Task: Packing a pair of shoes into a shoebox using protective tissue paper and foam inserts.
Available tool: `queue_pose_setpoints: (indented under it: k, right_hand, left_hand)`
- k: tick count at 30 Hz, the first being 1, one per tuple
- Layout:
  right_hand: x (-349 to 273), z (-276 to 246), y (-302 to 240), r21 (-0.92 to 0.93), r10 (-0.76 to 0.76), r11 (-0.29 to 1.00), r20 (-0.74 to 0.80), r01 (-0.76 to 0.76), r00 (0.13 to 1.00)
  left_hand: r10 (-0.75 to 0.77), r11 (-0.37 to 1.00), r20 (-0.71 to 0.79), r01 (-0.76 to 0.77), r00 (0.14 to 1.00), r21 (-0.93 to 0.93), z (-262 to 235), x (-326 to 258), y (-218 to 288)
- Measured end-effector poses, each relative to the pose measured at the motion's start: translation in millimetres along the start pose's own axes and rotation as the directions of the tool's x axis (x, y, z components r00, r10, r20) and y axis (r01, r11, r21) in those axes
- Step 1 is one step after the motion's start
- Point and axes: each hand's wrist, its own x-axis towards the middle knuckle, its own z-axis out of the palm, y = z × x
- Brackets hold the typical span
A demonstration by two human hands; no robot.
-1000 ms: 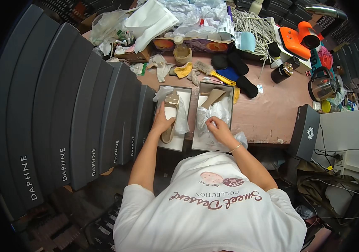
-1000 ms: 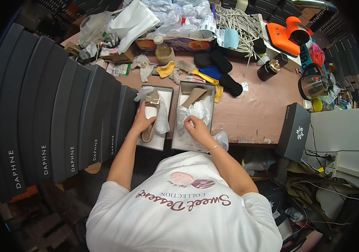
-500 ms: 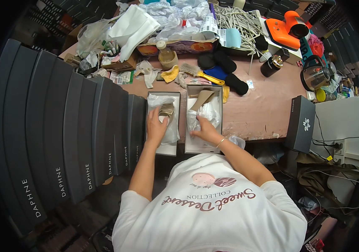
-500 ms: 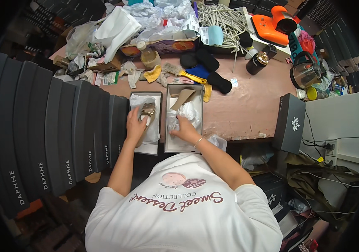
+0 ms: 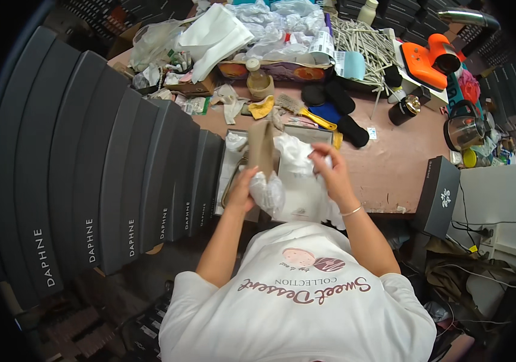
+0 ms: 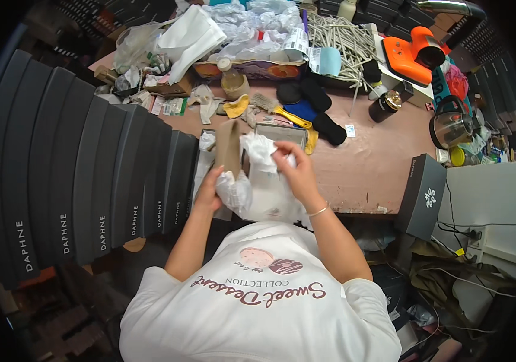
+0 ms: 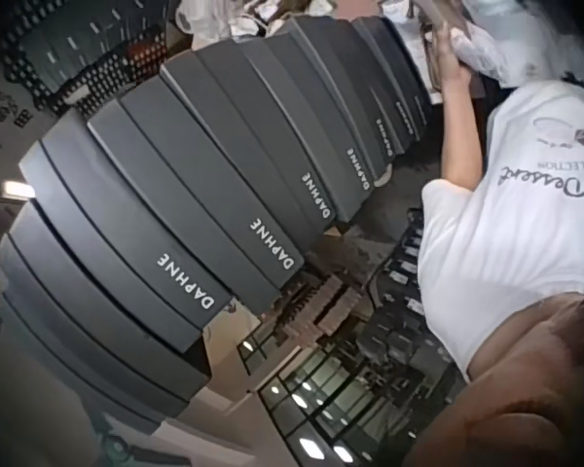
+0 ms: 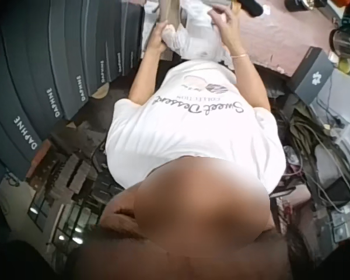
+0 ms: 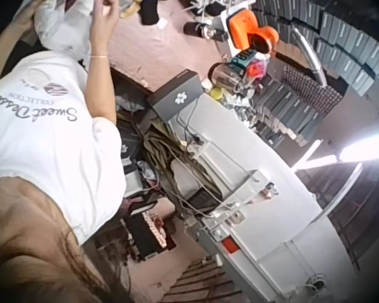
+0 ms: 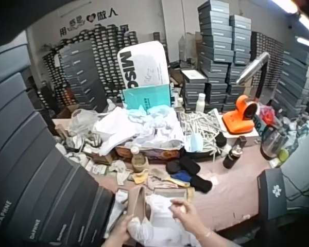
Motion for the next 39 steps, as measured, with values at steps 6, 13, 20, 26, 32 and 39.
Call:
queue_pose_setpoints:
  k: [6, 13, 20, 26, 32, 39]
  right_hand:
    - [82, -32, -65, 0.884, -0.02, 0.465, -0.049, 0.053, 0.999]
    - [34, -17, 84, -0.726, -0.239, 0.66, 0.041, 0.193, 0.97]
    - [-20, 53, -7, -0.623, 0.069, 0.718, 0.509, 0.311, 0.858]
    - [-36, 41, 9, -0.52, 0.072, 0.799, 0.583, 0.303, 0.81]
    - [-56, 38, -3, -0.535, -0.316, 0.8, 0.009, 0.272, 0.949]
    - [-87, 7, -2, -0.416, 0.21, 0.909, 0.475, 0.007, 0.855]
  left_hand:
    - [-0.039, 0.994, 0.047, 0.044, 0.998, -0.098, -6, -32, 14]
    - [0.072, 0.983, 0.121, -0.05, 0.99, -0.176, 26, -37, 4]
    - [-0.002, 0.998, 0.191, 0.016, 0.982, -0.067, 4, -35, -7]
    - [0.061, 0.989, 0.219, -0.089, 0.974, 0.119, 28, -38, -13]
    - [0.287, 0.958, -0.066, -0.286, 0.956, 0.019, 26, -29, -9]
    - [0.323, 0.938, -0.198, -0.341, 0.925, -0.059, 6, -23, 6]
